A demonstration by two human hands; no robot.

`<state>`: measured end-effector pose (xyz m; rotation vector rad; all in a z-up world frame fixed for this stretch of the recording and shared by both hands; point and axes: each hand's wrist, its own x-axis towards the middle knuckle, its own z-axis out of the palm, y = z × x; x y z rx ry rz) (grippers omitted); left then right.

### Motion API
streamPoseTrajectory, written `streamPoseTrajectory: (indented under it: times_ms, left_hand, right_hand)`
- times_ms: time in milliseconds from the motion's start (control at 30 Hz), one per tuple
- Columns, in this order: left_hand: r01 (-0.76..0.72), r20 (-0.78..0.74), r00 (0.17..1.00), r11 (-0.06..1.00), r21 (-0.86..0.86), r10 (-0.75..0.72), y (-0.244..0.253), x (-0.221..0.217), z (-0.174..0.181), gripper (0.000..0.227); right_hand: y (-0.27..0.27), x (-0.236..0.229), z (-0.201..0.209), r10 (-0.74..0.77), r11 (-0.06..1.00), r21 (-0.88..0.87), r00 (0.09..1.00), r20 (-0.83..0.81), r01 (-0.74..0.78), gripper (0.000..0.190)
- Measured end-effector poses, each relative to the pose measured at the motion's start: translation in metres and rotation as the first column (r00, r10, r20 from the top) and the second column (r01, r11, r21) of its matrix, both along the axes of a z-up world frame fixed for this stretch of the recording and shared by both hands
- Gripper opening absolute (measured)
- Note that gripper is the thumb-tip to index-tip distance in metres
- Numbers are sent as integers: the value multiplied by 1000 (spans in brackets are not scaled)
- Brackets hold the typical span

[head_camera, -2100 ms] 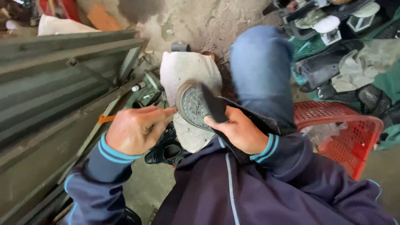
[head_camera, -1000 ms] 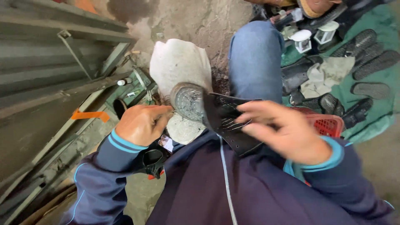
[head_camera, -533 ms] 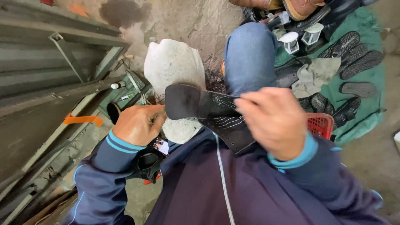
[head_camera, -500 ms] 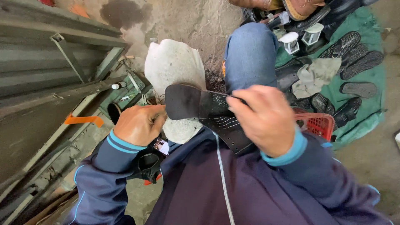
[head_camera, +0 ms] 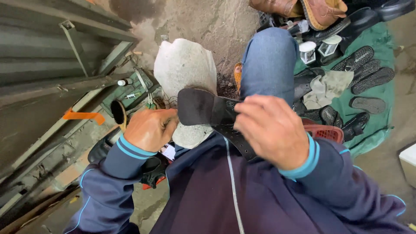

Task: A person is manually stitching the sole of a shoe and attaching leather components using hand tools.

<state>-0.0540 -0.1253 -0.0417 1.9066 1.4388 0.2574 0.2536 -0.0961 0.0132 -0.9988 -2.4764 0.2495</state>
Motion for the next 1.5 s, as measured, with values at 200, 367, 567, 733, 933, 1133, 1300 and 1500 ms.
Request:
streamPoseTrajectory:
  times_ms: [200,367,567,733,933,1133,1300,1500]
  left_hand:
    - [-12,-34,999,994,-106,9,3,1,2,21]
    - [-48,-49,998,990,-130,42,5,4,8,18]
    - [-35,-54,998,992,-120,29,5,0,2,20]
    - [-92,158,980,980,-178,120,7,-6,9,22]
    - [-87,324,923,932,-352,209,14,-18,-13,24]
    - [10,322,930,861,-509,179,37,-22,-11,24]
    - [82,245,968,842,-533,60,55,-18,-5,25]
    - [111,97,993,848,-518,-70,70,-9,8,25]
  right_hand:
    - [-20,-2,22,72,763,-584,934,-350,-277,16]
    - [-15,9,-10,-87,520,-817,937,-339,-248,14]
    - [-14,-2,-72,-392,460,-884,913,-117,84,15]
    - [-11,-11,-125,-523,148,-988,851,-34,51,19]
    - [-21,-31,-131,-765,-255,-908,643,-20,-333,21]
    - [-23,-29,-146,-745,-354,-858,667,17,-373,21]
    - [-31,-20,-175,-745,-374,-841,666,22,-390,22]
    - [-29,-19,-172,-763,-373,-821,646,7,-431,24]
